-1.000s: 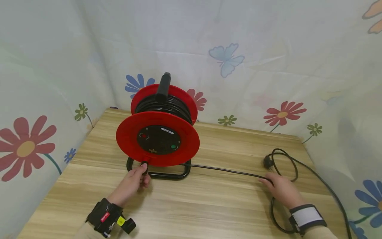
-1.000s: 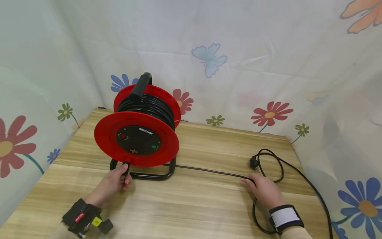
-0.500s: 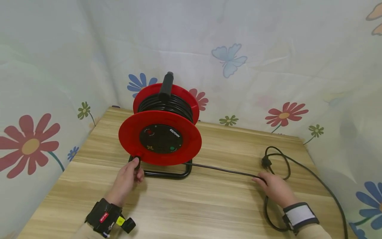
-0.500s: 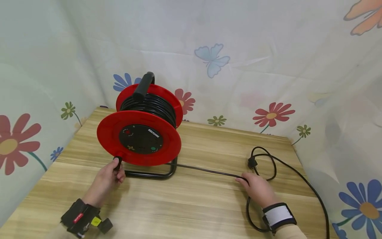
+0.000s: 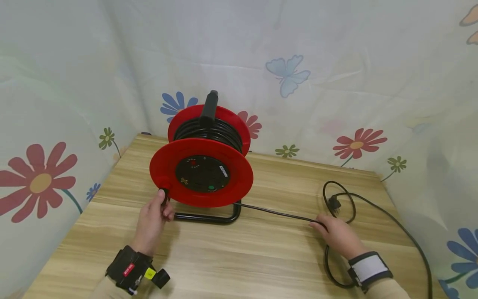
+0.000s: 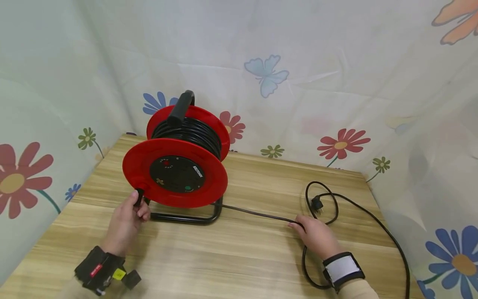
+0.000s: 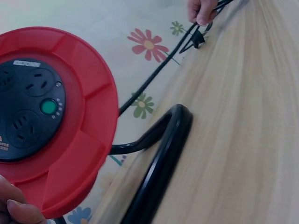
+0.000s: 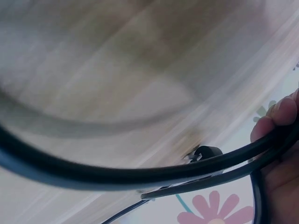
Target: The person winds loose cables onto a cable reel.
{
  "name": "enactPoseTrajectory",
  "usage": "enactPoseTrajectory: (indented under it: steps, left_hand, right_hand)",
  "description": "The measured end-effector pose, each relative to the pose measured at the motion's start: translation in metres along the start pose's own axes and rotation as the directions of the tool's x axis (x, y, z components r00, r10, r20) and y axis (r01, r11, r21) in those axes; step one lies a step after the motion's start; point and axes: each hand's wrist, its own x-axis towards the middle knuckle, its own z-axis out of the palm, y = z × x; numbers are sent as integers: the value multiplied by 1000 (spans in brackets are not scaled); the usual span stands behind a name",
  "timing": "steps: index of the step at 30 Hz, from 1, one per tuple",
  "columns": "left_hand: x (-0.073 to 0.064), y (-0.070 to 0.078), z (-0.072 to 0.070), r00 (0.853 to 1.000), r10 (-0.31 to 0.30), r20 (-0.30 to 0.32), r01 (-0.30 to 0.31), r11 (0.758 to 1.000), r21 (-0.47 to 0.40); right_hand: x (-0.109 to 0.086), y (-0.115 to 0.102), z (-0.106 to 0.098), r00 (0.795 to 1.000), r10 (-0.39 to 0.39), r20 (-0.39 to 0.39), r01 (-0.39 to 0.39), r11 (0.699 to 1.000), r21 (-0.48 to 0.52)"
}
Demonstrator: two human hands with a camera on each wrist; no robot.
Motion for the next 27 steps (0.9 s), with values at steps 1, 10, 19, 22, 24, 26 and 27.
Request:
enactPoseTrajectory:
  steps: [1, 10, 19, 22, 24, 26, 27]
  left_hand:
    - [0, 1, 0, 1000, 11, -5, -11, 1000, -11]
    - [2, 16, 1, 998, 61, 14, -60, 997, -53]
    - [5, 28, 4, 991, 128, 44, -124, 990, -73]
    - [6, 34, 5, 987, 153, 48, -149, 986, -77]
    - [6, 37, 5, 986, 159, 55, -155, 985, -71]
    - [6, 40, 5, 986, 157, 55, -152, 985, -77]
    - [6, 41, 5, 986, 155, 55, -150, 986, -77]
  right_hand:
    - [-1, 0, 0, 1000, 4, 0, -4, 1000, 1]
    - [-7, 8, 1, 1000, 2, -11, -2, 1000, 8]
    - [-18, 21, -1, 1000, 20, -2, -20, 1000, 14]
    - [-21, 25, -2, 1000, 5, -15, -5, 1000, 16]
    - [-23, 28, -4, 1000, 10, -16, -9, 1000, 11]
    - [-26, 32, -5, 999, 32, -6, -32, 999, 4]
    - [-27, 34, -6, 999, 45, 1, -45, 999, 5]
